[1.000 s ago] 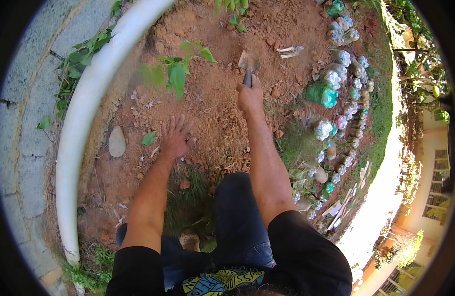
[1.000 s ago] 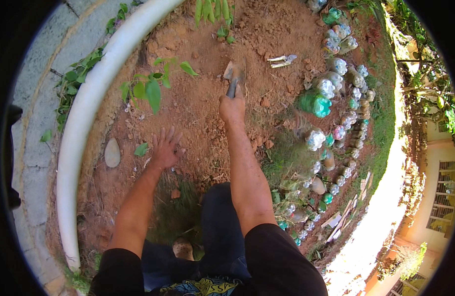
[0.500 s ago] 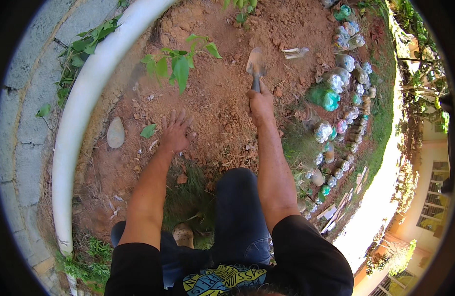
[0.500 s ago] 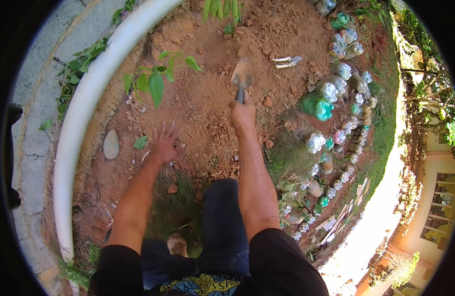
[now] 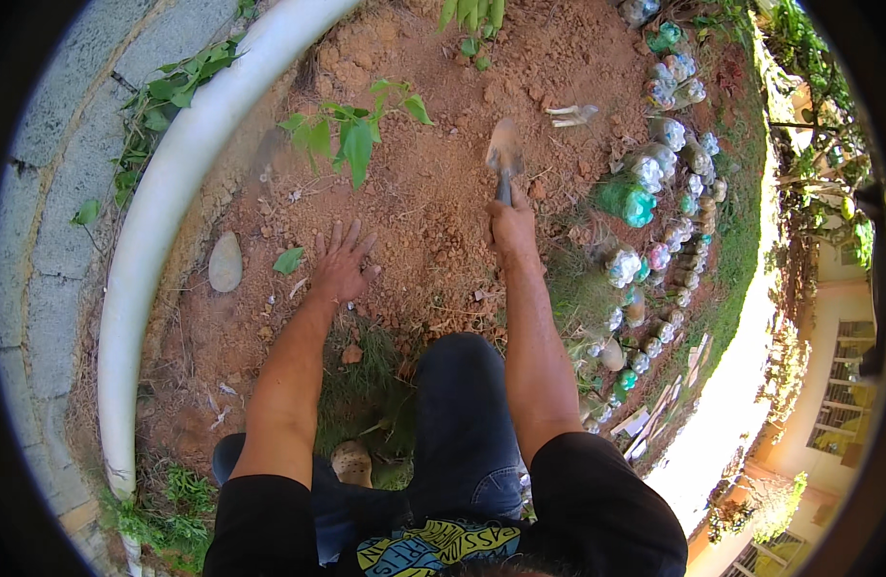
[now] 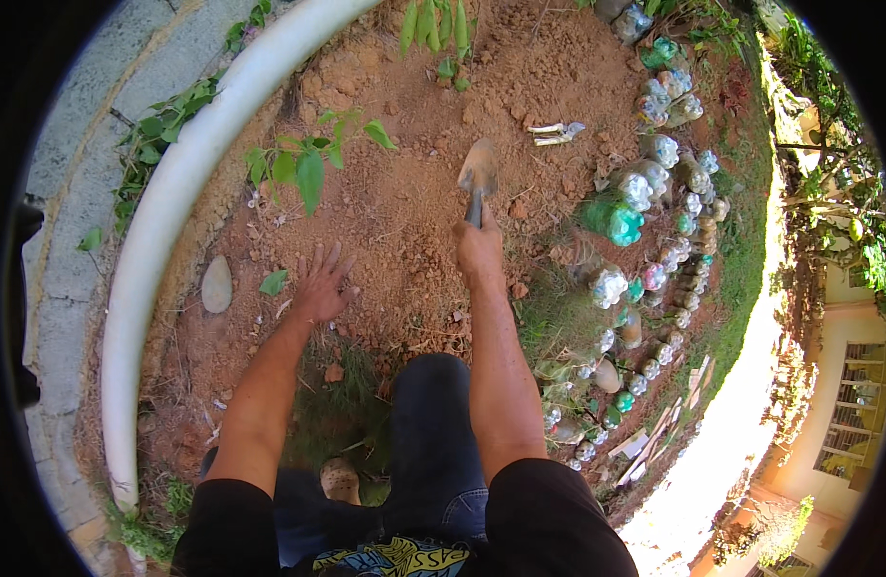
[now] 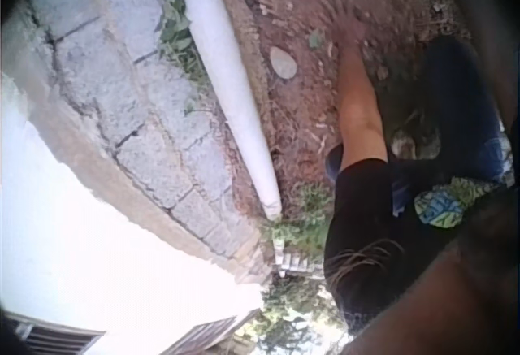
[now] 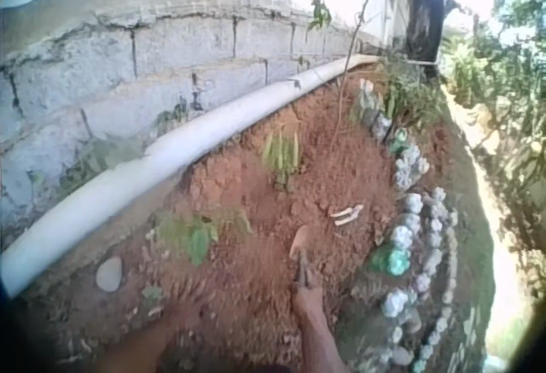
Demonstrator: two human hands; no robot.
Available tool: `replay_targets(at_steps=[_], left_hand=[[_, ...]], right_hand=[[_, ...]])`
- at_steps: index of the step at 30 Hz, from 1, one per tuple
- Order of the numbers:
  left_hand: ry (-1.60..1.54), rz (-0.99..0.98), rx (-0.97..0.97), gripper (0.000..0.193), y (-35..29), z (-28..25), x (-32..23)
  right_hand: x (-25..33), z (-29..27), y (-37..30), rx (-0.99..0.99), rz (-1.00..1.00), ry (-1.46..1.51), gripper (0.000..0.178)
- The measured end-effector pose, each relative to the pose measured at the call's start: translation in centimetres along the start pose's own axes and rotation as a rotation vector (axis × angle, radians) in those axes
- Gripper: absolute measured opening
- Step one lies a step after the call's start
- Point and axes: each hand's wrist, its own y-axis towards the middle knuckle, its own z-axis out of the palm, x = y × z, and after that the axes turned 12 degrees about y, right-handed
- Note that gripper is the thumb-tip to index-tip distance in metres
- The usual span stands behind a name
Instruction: The person plants small seedlings in a garden bed using a hand trowel. They dig holes, place the seedlings, and cover the roots with soil, repeating the process for multiple plants.
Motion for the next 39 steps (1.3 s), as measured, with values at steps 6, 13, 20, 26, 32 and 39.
replay_targets(at_steps=[6,13,20,26,32,39], left_hand=[[0.0,-0.002,0.002,0.07,-0.2,0.3,-0.1],[-0.013,0.005,0.007,0.07,0.0,0.2,0.1],[-0.054,0.015,-0.043,0.07,-0.1,1.0,0.3],[-0.024,0.002,-0.013,0.065,-0.6,0.4,-0.4],[-0.097,-0.151,-0.292,0.057,-4.5,2.5,-0.5],[-0.176,-0.184,-0.127,0.056,-4.4,3.6,0.6]], right_hand=[[-3.9,1.0,0.2,0.019,0.047,-0.194,0.063],[-1.9,-0.5,-3.1,0.043,-0.003,0.046,0.068],[-5.2,-3.0,-9.9,0.164,0.174,-0.192,0.066],[-2.9,-6.9,-10.2,0.444,-0.131,-0.927,0.071],[-6.5,-2.5,-8.3,0.477,-0.271,-1.163,0.067],[-6.0,0.3,-7.9,0.506,-0.42,-1.033,0.066]])
